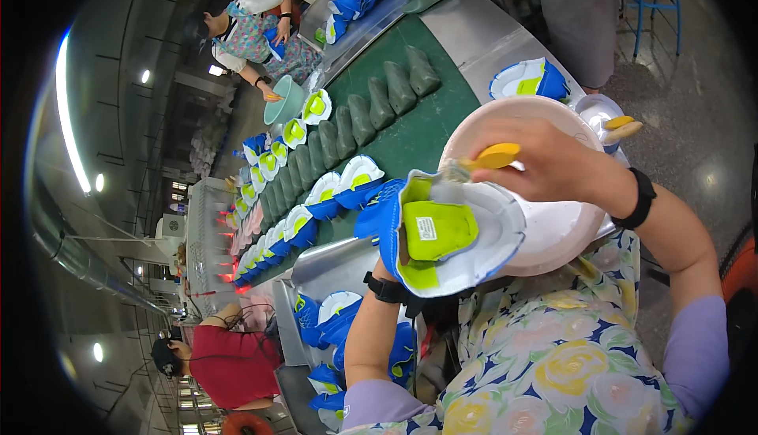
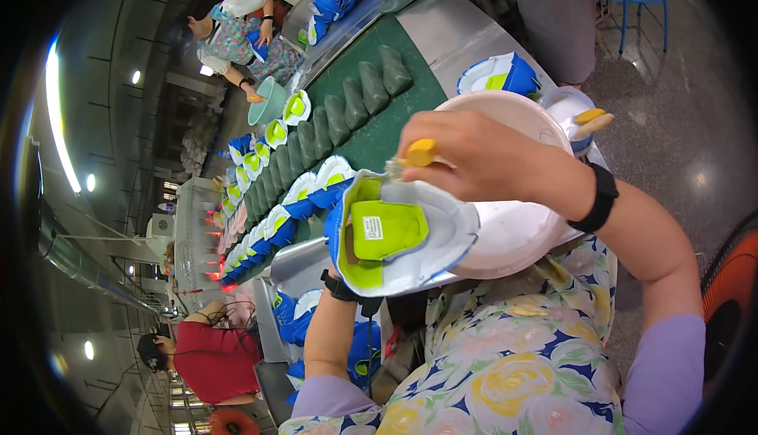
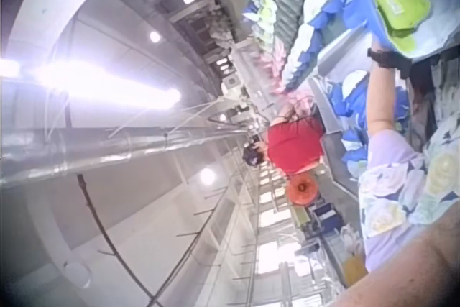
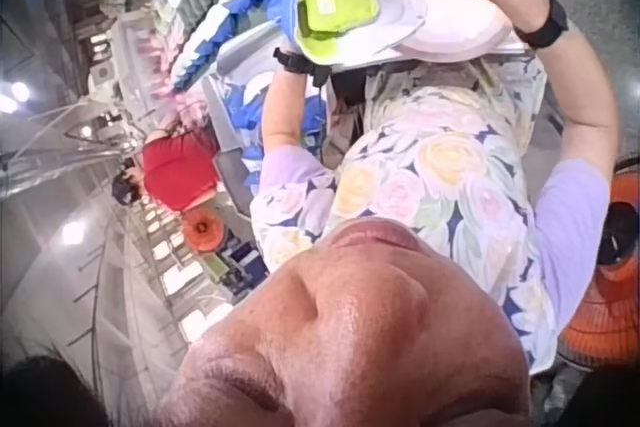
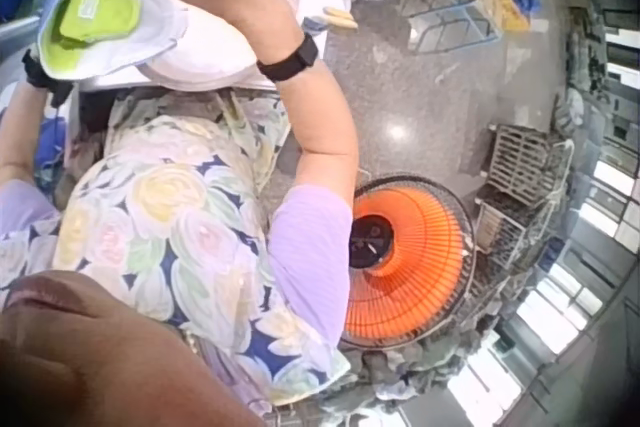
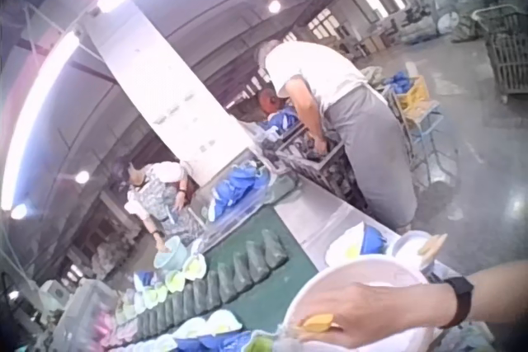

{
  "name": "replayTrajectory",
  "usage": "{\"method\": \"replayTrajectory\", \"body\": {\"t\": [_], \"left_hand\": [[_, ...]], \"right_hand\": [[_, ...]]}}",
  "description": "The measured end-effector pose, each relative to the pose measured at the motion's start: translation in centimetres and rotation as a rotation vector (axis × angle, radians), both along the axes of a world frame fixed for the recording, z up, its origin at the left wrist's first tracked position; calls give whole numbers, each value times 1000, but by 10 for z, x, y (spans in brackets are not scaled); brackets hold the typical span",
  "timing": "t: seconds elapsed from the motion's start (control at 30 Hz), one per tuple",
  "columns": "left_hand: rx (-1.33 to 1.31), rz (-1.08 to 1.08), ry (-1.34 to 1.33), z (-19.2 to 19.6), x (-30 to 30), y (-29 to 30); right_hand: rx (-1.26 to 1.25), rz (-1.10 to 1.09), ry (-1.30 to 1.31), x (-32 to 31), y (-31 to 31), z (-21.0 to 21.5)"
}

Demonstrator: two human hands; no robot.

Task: The person uses a paintbrush to apply white paint to the interior of blue shoe parts on a factory assembly line. They repeatedly dip the brush into a pink bowl of paint and coat the inside of each part before placing it on the conveyor belt.

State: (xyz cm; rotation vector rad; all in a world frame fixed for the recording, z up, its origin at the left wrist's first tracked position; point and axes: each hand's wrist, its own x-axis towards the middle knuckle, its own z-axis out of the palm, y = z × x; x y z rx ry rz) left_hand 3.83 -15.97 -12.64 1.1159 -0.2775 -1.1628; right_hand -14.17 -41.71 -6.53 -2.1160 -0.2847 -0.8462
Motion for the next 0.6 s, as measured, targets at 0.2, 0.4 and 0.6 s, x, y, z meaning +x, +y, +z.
{"method": "replayTrajectory", "body": {"t": [0.2,0.4,0.6], "left_hand": [[-32,37,42,-11,1,6],[58,213,-289,-31,79,30],[135,452,-385,-46,143,-13]], "right_hand": [[-28,-78,204,17,-4,0],[215,-108,447,3,-19,-15],[261,-109,481,0,-19,-23]]}}
